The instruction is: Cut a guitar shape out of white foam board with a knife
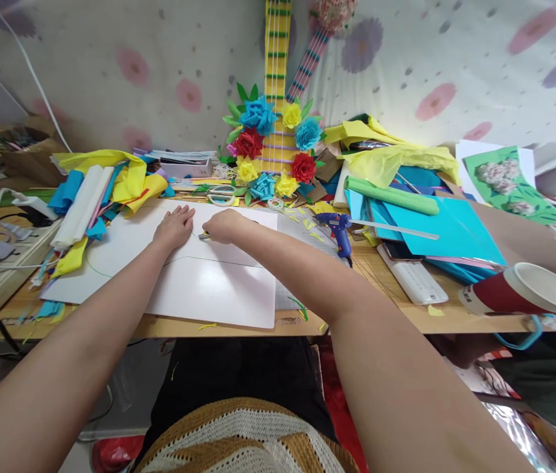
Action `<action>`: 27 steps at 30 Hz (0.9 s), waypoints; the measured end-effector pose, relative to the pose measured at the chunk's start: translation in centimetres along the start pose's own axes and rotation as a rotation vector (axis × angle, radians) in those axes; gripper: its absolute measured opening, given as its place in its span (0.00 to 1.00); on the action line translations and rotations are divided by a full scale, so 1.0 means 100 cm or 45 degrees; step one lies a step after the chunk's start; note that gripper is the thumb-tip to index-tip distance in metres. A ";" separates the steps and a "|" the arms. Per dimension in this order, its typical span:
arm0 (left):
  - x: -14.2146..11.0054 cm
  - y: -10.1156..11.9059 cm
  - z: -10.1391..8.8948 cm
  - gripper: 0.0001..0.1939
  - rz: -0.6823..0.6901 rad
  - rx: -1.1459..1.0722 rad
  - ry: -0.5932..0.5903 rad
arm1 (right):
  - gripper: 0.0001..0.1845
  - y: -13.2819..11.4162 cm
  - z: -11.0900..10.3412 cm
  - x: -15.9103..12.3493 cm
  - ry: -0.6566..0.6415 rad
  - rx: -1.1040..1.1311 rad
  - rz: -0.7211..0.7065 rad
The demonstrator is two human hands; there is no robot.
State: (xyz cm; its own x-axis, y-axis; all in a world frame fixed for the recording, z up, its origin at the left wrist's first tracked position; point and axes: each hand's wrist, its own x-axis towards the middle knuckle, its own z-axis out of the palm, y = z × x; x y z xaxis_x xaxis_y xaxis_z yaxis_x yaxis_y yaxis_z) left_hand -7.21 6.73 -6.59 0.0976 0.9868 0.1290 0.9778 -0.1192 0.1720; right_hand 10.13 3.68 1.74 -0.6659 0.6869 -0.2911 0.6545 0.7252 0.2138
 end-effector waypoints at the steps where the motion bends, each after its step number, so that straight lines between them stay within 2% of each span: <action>1: 0.000 0.001 -0.001 0.26 -0.003 -0.001 -0.006 | 0.19 0.001 0.001 0.000 0.008 -0.001 -0.002; 10: 0.001 -0.001 0.000 0.25 0.005 0.006 -0.015 | 0.20 0.004 0.005 -0.007 0.024 0.012 -0.015; 19: 0.002 -0.002 0.001 0.26 0.002 0.002 -0.022 | 0.19 0.011 0.019 -0.008 0.122 0.036 -0.057; 27: 0.002 -0.002 0.001 0.26 0.006 -0.004 -0.011 | 0.19 0.013 0.021 -0.012 0.105 0.061 -0.034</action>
State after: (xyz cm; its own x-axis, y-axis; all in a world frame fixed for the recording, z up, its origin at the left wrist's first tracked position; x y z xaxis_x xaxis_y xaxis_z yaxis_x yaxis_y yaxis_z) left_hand -7.38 6.97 -6.73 0.1035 0.9872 0.1212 0.9768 -0.1239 0.1748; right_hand 12.50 3.71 0.41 -0.7091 0.6706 -0.2178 0.6514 0.7413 0.1618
